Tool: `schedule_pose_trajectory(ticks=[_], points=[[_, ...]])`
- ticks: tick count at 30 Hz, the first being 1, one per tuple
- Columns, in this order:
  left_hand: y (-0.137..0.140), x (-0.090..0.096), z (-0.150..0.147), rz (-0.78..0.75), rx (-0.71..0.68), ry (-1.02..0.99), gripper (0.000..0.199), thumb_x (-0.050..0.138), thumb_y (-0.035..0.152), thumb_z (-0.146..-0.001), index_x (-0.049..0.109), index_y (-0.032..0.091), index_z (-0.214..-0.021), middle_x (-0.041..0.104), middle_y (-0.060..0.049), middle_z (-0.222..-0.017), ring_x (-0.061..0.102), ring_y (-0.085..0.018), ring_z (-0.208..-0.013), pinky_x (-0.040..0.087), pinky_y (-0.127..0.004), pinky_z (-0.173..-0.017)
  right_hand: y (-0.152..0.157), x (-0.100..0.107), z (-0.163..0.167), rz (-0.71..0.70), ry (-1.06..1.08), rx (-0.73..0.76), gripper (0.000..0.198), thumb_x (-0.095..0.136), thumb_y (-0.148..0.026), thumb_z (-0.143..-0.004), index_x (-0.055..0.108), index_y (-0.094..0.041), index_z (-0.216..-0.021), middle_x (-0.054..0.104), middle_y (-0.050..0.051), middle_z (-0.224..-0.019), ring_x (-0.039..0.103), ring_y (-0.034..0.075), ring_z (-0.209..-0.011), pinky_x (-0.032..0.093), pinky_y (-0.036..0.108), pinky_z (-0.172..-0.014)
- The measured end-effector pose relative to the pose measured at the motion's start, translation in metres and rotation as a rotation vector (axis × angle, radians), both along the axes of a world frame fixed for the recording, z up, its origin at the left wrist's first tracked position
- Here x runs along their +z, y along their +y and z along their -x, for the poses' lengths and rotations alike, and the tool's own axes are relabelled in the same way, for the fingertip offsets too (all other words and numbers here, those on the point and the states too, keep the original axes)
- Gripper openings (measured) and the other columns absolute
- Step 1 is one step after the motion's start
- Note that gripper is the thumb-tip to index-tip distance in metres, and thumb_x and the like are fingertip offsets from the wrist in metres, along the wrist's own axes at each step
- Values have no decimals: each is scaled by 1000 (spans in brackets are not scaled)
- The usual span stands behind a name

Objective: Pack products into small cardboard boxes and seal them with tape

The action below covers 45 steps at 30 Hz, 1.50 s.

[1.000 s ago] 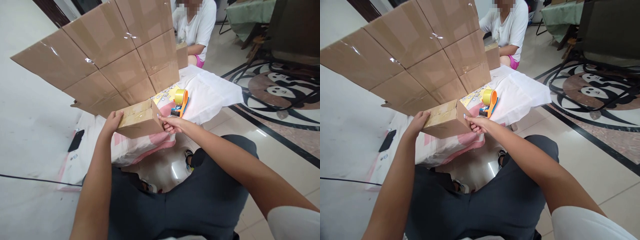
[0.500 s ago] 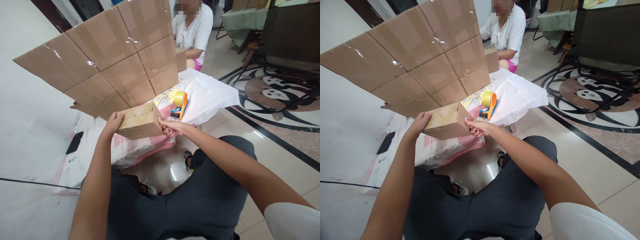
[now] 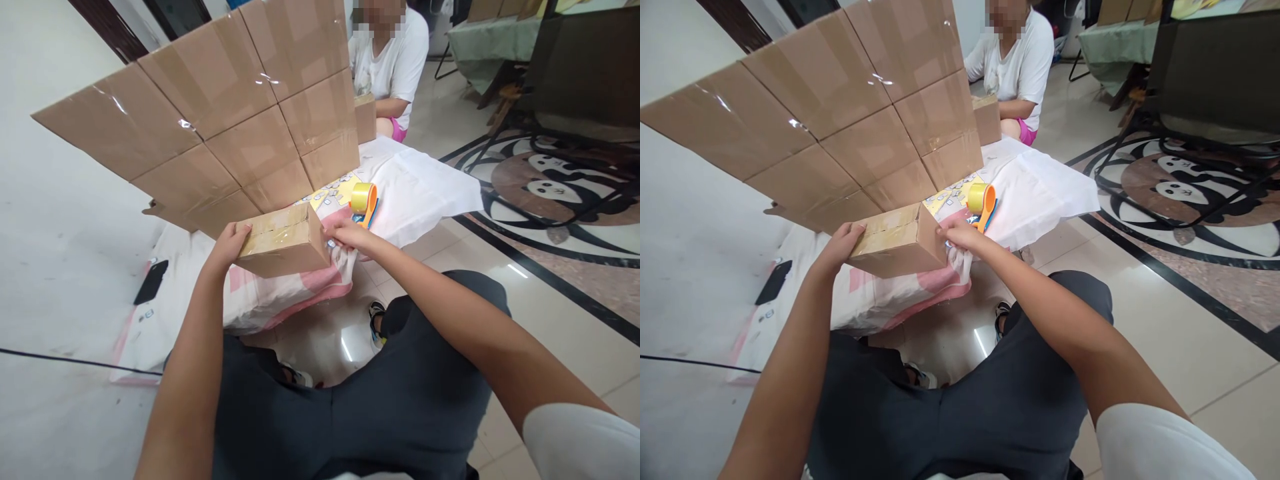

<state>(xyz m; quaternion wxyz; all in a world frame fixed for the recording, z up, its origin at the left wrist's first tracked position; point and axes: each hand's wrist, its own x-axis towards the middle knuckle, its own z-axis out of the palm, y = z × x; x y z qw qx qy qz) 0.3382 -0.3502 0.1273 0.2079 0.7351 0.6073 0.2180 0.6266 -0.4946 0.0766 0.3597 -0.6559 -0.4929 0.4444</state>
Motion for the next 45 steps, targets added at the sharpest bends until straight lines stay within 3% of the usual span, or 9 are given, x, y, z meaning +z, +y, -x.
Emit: schedule_pose_trajectory(ticks=[3, 6, 9, 18, 24, 29, 36, 41, 45], points=[[0, 0, 1, 1, 5, -5, 53, 53, 60, -83, 59, 19, -117, 65, -14, -130, 60, -32, -120, 44, -47, -106, -2, 7, -10, -302, -378, -47, 20, 65, -25, -84, 55, -18, -68, 61, 7, -78, 56, 19, -82, 39, 25, -65], [0, -1, 2, -3, 3, -10, 52, 53, 59, -84, 60, 20, -117, 64, -13, -131, 59, -32, -121, 43, -47, -107, -5, 4, -8, -281, -643, 43, 13, 66, -27, -84, 64, -17, -76, 68, 14, -90, 60, 30, -99, 42, 34, -79], [1, -1, 2, -5, 1, -14, 51, 54, 59, -84, 60, 20, -117, 64, -13, -131, 58, -32, -122, 43, -47, -107, -3, -6, 1, -177, -670, 105, 10, 72, -25, -80, 69, -16, -82, 70, 18, -95, 63, 34, -100, 44, 39, -85], [-3, 0, 3, 1, -4, -34, 50, 53, 60, -84, 61, 21, -115, 66, -13, -129, 59, -32, -121, 43, -47, -106, 4, -7, 0, -232, -542, 35, 10, 61, -18, -86, 70, -18, -82, 71, 9, -91, 64, 22, -88, 45, 29, -76], [-3, -1, 3, -6, -3, -49, 49, 54, 59, -83, 62, 21, -113, 66, -12, -129, 59, -32, -120, 43, -47, -106, -6, 7, 7, -92, 203, -46, 12, 68, -20, -82, 62, -15, -74, 49, -5, -54, 38, 6, -45, 26, 21, -43], [-2, -1, 3, -3, -4, -39, 50, 53, 61, -84, 62, 21, -113, 66, -13, -128, 60, -32, -120, 44, -47, -105, -8, 10, 11, -76, 395, -46, 19, 75, -20, -76, 58, -16, -70, 42, -9, -48, 31, 4, -40, 19, 19, -39], [1, -4, 4, 5, 2, -27, 53, 53, 60, -84, 60, 21, -119, 64, -13, -134, 59, -33, -122, 44, -47, -105, -2, 2, 14, -142, 320, -67, 16, 72, -19, -75, 58, -15, -82, 56, -4, -69, 41, 5, -53, 31, 17, -47], [3, 1, 3, -9, 6, -17, 50, 56, 58, -83, 62, 20, -115, 66, -14, -129, 60, -34, -120, 44, -47, -105, 0, -7, 5, -276, 279, 36, 65, 76, -29, -73, 50, -22, -132, 56, 5, -130, 52, 7, -74, 38, 17, -54], [-25, 9, -3, -216, 92, -37, 47, 52, 51, -88, 55, 19, -122, 62, -14, -128, 57, -32, -121, 41, -47, -109, -1, -12, 1, -275, 271, 163, 58, 76, -34, -71, 54, -19, -122, 62, 4, -116, 53, 9, -74, 38, 18, -55]])
